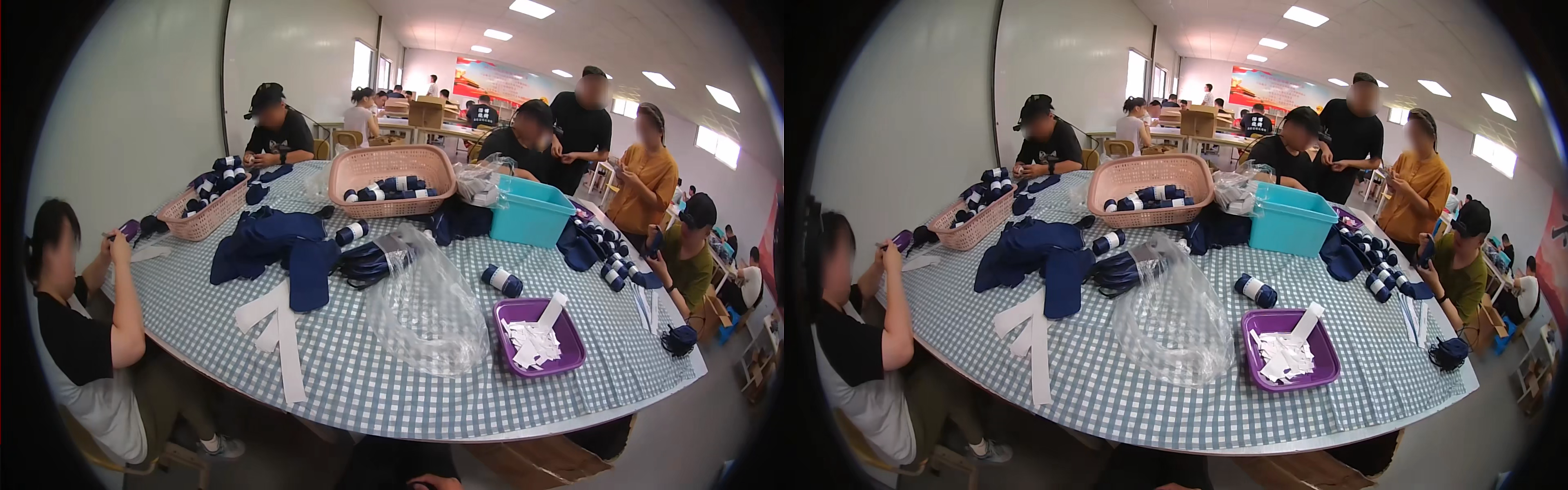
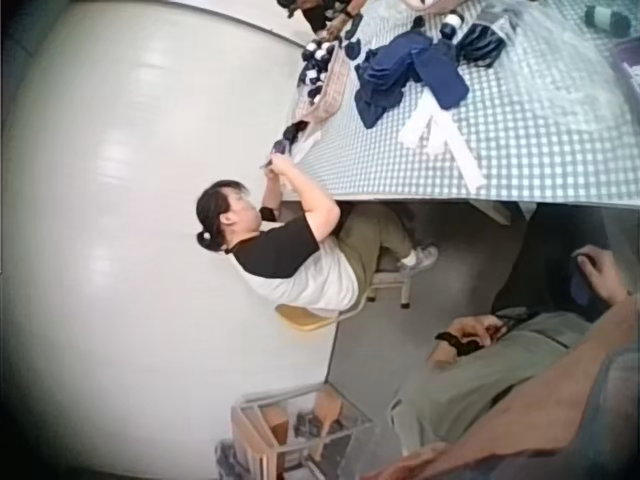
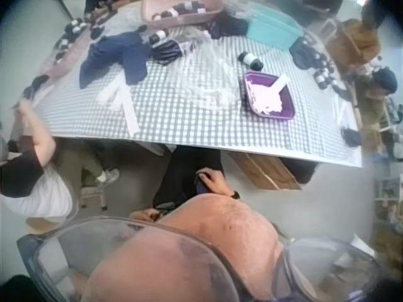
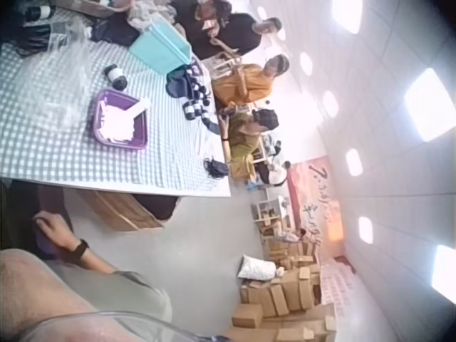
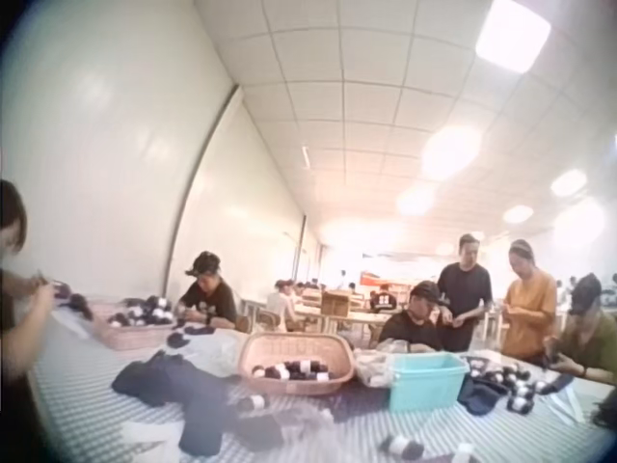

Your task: Rolling blue socks and applying paper labels to them by hand.

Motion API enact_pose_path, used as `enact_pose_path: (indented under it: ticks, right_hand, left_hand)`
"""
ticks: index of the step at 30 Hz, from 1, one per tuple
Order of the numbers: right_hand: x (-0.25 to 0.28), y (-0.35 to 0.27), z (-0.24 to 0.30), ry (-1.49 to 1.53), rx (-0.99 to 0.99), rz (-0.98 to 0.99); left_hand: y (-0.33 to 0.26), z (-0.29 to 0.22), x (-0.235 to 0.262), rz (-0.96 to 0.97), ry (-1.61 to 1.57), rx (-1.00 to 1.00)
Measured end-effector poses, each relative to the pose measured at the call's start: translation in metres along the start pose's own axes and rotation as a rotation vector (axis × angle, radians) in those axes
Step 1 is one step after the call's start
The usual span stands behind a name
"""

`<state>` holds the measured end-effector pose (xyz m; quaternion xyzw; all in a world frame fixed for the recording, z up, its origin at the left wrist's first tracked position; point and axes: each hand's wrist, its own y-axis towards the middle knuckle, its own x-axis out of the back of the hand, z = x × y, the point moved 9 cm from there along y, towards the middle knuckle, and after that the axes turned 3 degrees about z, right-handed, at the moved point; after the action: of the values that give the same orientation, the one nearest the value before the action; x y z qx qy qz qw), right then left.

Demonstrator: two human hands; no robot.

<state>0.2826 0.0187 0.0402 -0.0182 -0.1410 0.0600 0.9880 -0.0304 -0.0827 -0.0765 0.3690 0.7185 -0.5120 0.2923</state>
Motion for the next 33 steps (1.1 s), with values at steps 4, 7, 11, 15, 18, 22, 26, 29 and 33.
enact_pose_path:
  ticks: [4, 7, 11, 15, 18, 22, 26, 29, 33]
  right_hand:
    - [0.000, -0.002, -0.011, 0.025, -0.026, -0.009]
    - [0.006, 0.000, -0.006, 0.043, -0.017, -0.047]
    - [0.020, -0.002, 0.022, 0.056, -0.021, -0.054]
    - [0.021, -0.009, 0.020, 0.156, -0.010, -0.087]
    - [0.017, -0.011, 0.021, 0.197, 0.007, -0.098]
    - [0.006, -0.005, 0.023, 0.294, 0.042, -0.082]
    - [0.008, 0.004, 0.028, 0.293, -0.022, -0.063]
    - [0.001, 0.009, 0.022, 0.370, -0.088, -0.061]
    - [0.006, 0.003, 0.048, 0.472, 0.044, -0.195]
  left_hand:
    - [0.003, 0.015, 0.018, 0.146, -0.041, 0.026]
    - [0.004, 0.023, 0.030, 0.214, -0.059, 0.052]
    - [0.001, -0.032, -0.031, -0.076, 0.059, -0.022]
    - [-0.005, -0.042, -0.027, -0.277, 0.471, -0.147]
    - [-0.028, -0.106, -0.132, -0.228, 0.846, -0.605]
    - [0.012, -0.079, -0.012, -0.452, 0.731, -0.196]
    - [0.018, -0.147, -0.082, -0.478, 0.863, -0.514]
    - [0.043, -0.171, -0.157, -0.325, 0.798, -0.649]
    - [0.076, -0.144, -0.179, -0.094, 0.844, -0.546]
